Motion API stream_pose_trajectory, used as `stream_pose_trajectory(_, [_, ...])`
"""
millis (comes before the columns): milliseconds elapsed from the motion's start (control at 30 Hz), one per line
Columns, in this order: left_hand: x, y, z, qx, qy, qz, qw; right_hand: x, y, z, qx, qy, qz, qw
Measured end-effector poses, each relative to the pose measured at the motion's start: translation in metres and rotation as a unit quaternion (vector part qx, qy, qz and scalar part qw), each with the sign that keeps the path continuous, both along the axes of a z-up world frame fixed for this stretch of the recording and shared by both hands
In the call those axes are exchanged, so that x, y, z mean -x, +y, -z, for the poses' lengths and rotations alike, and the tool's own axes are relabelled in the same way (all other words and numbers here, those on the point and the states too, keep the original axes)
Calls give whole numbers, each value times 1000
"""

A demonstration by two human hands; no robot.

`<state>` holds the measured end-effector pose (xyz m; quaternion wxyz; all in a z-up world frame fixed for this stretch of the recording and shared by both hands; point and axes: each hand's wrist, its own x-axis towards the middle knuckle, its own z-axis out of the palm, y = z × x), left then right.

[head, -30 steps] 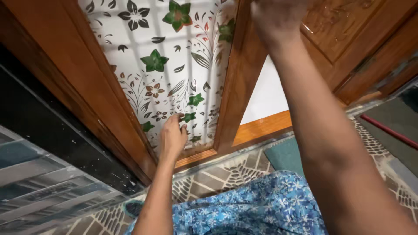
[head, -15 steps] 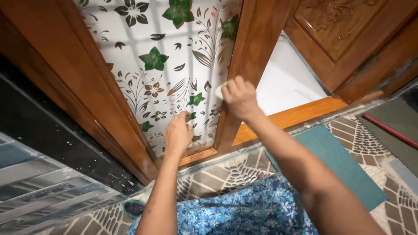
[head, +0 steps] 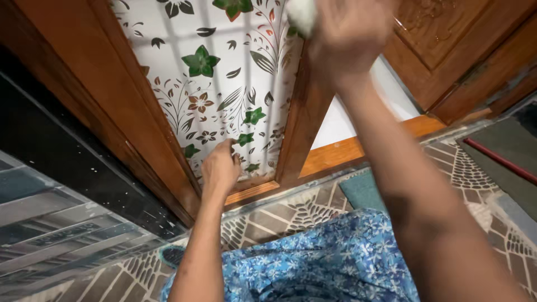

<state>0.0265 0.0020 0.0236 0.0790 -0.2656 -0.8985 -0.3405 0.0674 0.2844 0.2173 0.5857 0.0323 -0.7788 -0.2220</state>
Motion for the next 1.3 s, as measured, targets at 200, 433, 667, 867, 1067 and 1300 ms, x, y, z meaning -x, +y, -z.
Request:
stream_pose_trajectory(200, [4, 15, 5, 12, 21, 16, 1000, -41, -52, 130, -41, -218, 71, 973])
stream_pose_trajectory(433, [10, 27, 5, 10, 7, 14, 1000, -11, -16, 71, -118, -100, 24, 988])
stream_pose_trajectory(667, [4, 10, 13, 11, 51, 27, 998, 2, 16, -17, -142, 3, 10, 990])
stream_pose_trajectory(867, [-1, -11, -7, -34, 30, 11, 999, -9, -7, 11, -30, 10, 36, 999])
stream_pose_trajectory(1067, [5, 7, 2, -19, 30, 9, 999, -12, -26, 55, -24, 26, -60, 998])
stream_pose_trajectory(1300, [10, 74, 58, -233, -310, 111, 915, -71, -63, 212, 276, -332, -54, 900])
